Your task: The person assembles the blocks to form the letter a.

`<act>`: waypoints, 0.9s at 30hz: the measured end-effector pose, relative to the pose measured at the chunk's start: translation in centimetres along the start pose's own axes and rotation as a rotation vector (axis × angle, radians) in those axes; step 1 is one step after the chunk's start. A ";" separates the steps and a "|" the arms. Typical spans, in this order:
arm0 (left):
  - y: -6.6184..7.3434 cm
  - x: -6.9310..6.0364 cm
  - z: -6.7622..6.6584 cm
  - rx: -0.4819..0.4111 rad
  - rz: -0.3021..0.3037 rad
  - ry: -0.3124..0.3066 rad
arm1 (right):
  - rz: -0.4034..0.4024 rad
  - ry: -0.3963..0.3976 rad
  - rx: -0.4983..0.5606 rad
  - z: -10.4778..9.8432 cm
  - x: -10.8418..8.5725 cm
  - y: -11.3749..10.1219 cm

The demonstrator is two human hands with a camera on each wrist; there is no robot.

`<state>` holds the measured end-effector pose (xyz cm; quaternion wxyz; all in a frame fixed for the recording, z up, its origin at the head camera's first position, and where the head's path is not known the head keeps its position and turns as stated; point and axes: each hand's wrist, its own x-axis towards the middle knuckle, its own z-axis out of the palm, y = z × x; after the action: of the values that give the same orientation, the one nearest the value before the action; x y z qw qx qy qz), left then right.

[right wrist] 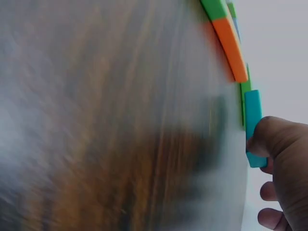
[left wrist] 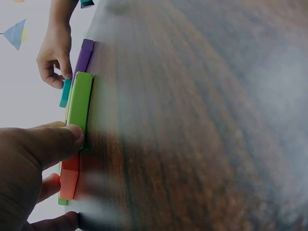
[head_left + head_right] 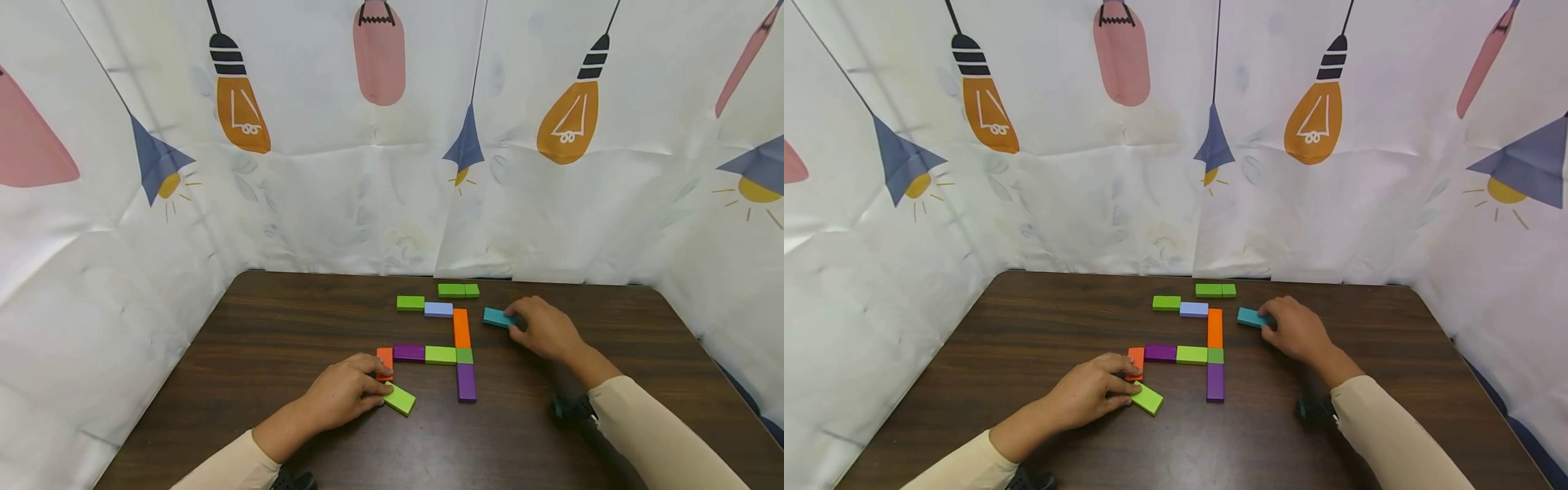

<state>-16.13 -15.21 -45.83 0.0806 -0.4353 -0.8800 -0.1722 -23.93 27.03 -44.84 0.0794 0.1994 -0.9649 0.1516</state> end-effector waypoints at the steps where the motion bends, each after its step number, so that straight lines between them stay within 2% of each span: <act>1: 0.0 0.0 0.0 0.000 0.001 0.001 | -0.011 0.010 0.008 0.0 -0.1 -0.2; 9: -0.1 0.1 -0.1 -0.003 0.007 0.003 | -0.125 0.078 0.043 0.1 -1.0 -2.3; 18: -0.1 0.1 -0.2 -0.012 0.004 0.001 | -0.210 0.067 0.042 -0.1 -1.5 -4.7; 27: 0.0 0.0 -0.2 -0.015 -0.005 -0.003 | -0.346 0.109 0.061 0.1 -2.1 -6.4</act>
<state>-16.18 -15.28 -45.69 0.0756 -0.4340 -0.8799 -0.1784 -19.40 22.19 -43.72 0.1505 0.3561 -0.9054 0.1754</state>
